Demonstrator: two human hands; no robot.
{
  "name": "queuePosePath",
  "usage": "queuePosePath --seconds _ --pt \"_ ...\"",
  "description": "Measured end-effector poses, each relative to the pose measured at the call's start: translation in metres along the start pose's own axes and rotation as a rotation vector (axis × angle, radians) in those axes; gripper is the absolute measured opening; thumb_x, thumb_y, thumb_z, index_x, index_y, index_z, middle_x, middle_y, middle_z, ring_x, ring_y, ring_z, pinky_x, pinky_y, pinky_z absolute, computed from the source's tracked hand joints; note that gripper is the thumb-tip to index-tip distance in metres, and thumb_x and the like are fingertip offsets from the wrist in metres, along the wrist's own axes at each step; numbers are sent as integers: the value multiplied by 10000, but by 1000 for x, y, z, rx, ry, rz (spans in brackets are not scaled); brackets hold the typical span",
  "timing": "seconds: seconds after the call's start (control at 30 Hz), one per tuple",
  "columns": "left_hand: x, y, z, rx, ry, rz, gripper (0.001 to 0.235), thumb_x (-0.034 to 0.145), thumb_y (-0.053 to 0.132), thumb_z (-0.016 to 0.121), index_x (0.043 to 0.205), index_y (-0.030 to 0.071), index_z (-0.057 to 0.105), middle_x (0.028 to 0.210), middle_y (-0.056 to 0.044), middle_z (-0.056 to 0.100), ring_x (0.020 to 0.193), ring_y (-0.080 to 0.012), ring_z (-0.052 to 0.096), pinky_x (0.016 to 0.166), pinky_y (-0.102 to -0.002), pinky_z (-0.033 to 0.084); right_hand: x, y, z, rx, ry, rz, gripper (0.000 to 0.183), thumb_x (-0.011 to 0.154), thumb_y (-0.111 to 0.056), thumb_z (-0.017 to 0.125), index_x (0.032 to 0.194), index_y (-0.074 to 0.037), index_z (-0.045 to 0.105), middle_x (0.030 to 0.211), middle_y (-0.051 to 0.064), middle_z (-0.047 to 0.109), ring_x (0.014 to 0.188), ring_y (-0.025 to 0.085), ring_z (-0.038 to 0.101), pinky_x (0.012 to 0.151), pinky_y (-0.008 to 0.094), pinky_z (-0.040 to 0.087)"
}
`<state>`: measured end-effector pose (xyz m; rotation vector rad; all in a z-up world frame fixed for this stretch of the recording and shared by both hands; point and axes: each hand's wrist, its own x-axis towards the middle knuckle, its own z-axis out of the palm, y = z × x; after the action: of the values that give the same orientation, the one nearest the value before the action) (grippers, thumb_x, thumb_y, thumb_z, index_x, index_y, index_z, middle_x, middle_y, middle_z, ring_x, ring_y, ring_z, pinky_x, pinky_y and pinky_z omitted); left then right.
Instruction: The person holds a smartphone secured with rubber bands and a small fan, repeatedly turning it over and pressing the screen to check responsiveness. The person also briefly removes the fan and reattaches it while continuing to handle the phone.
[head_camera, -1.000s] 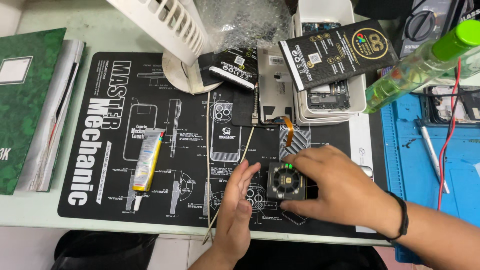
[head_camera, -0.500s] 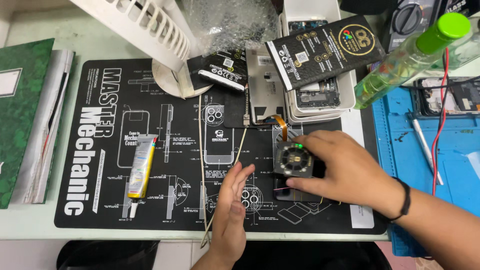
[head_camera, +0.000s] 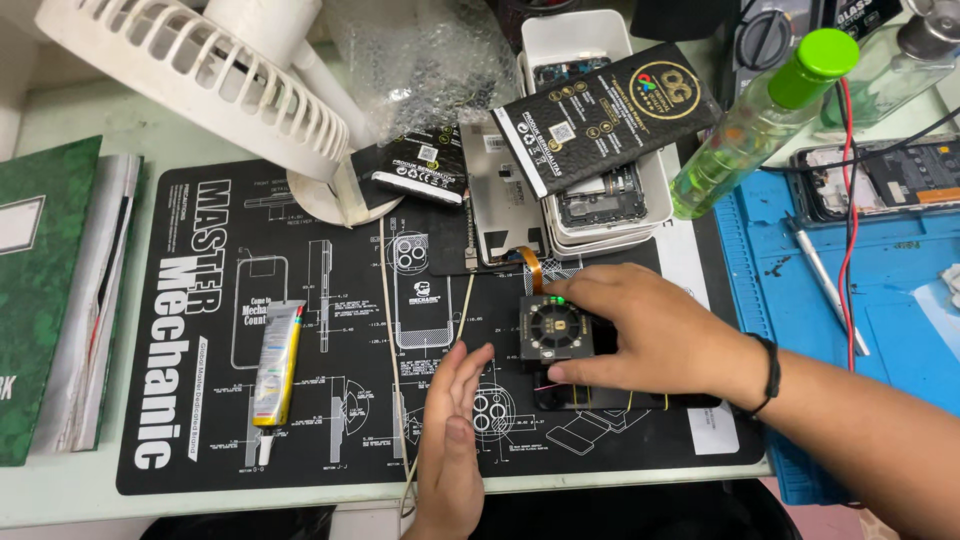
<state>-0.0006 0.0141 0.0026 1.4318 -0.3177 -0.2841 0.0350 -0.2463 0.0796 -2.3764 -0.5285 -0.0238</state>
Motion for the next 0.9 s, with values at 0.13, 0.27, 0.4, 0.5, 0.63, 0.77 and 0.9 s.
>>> queuePosePath --seconds 0.13,0.27,0.4,0.5,0.63,0.77,0.9 --pt "1 -2 -1 23 -4 -8 921 1046 631 270 1579 -110 148 1570 -362 397 1552 -416 332 1284 -490 149 -20 13 -23 -76 -13 113 724 675 -455 851 1196 11 663 963 145 705 943 334 681 820 408 528" --pt "0 -4 -2 31 -15 0 911 1052 625 263 1578 -111 156 1567 -355 407 1550 -412 335 1287 -487 147 -38 19 -43 -39 -48 354 776 638 -498 881 1259 -66 710 926 111 713 919 283 700 799 390 543" --pt "0 -3 -2 41 -9 -8 908 1051 628 253 1575 -109 168 1564 -349 411 1548 -409 340 1285 -487 161 -31 18 -39 -37 -53 262 760 656 -482 862 1241 -28 691 974 125 716 954 297 693 823 390 541" --pt "1 -2 -1 16 0 -19 918 1043 634 269 1577 -105 155 1558 -352 407 1547 -412 332 1282 -488 156 -12 12 -21 -12 -58 145 771 659 -479 859 1219 13 664 995 150 721 959 323 696 836 392 538" --pt "0 -2 1 -2 14 -14 932 1038 644 279 1580 -103 152 1560 -354 402 1549 -417 326 1279 -486 139 4 5 -6 35 -6 -83 720 740 -470 853 1235 18 669 1123 178 718 1051 359 678 904 405 522" --pt "1 -4 1 -7 18 -16 922 1039 631 290 1578 -104 154 1555 -362 406 1550 -419 317 1279 -488 137 -6 12 -18 4 -71 98 758 694 -465 854 1272 -11 666 1033 158 722 1005 327 684 871 384 524" --pt "0 -3 0 16 14 -35 917 1039 632 267 1580 -101 163 1561 -353 409 1555 -411 318 1283 -483 122 -33 28 -45 7 -64 243 768 658 -449 853 1269 -21 667 1003 128 732 964 271 713 842 357 543"
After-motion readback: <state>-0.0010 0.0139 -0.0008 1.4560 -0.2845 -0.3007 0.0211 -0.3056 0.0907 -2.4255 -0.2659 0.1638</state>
